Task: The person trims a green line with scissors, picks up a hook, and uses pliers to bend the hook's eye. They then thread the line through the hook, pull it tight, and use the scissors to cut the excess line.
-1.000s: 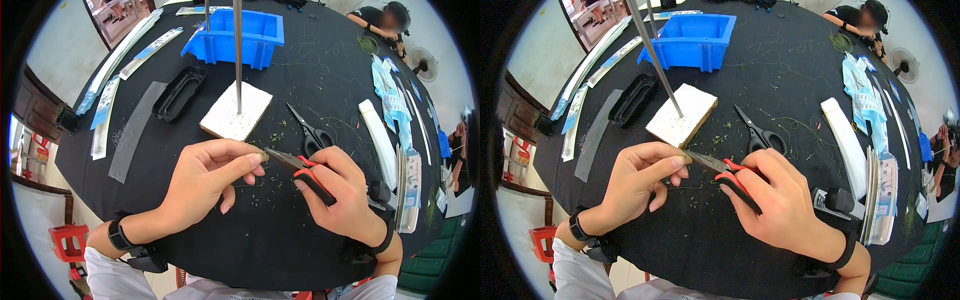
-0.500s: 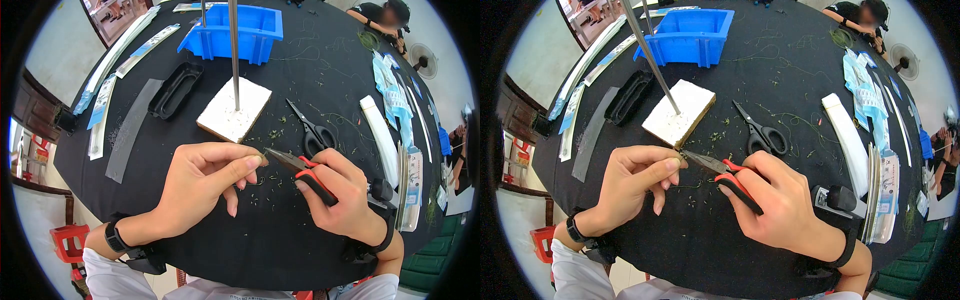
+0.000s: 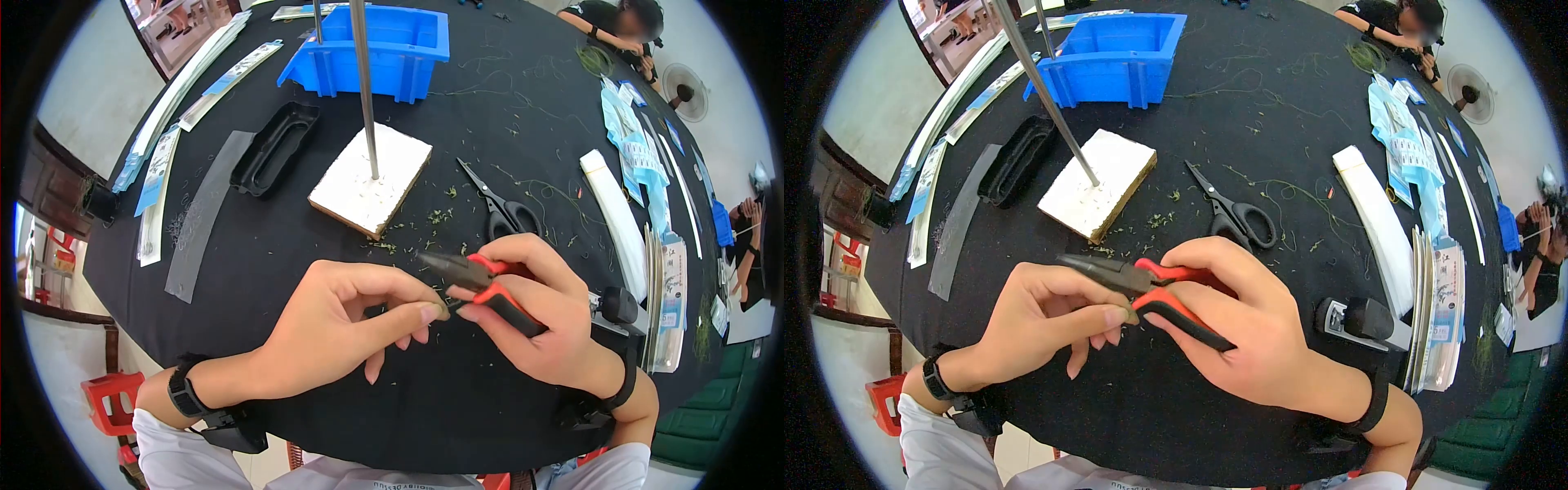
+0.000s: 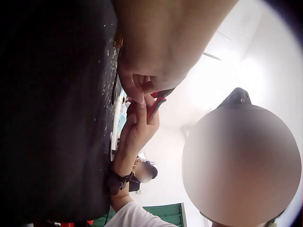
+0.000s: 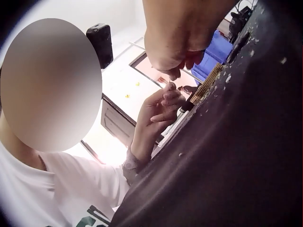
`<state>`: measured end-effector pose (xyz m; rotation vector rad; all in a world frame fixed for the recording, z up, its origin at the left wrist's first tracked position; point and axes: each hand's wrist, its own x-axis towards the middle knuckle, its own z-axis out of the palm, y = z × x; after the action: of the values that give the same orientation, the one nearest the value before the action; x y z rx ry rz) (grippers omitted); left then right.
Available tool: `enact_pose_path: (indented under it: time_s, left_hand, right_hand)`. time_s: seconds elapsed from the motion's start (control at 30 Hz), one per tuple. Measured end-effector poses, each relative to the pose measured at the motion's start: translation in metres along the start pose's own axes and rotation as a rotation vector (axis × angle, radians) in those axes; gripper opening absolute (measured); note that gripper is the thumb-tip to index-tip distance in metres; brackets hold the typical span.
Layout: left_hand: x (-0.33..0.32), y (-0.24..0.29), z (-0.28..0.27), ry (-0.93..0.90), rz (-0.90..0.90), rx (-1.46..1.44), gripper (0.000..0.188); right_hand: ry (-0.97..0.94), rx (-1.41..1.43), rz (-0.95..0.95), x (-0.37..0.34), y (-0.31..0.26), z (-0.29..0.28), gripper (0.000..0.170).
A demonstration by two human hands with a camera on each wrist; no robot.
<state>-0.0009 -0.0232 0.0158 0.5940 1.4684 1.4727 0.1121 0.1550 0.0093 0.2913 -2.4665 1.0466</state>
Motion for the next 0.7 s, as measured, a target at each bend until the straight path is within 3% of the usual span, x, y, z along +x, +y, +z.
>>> enact_pose_path:
  time_s: [0.53, 0.7]
  left_hand:
    - [-0.0008, -0.0066, -0.0001, -0.053, 0.072, 0.131, 0.013]
    - [0.0001, -0.0019, 0.001, -0.03, 0.004, 0.061, 0.013]
  right_hand:
    - [-0.019, 0.05, 0.022, -0.0013, -0.003, 0.0052, 0.022]
    - [-0.044, 0.087, 0.107, -0.0029, -0.0023, -0.0006, 0.016]
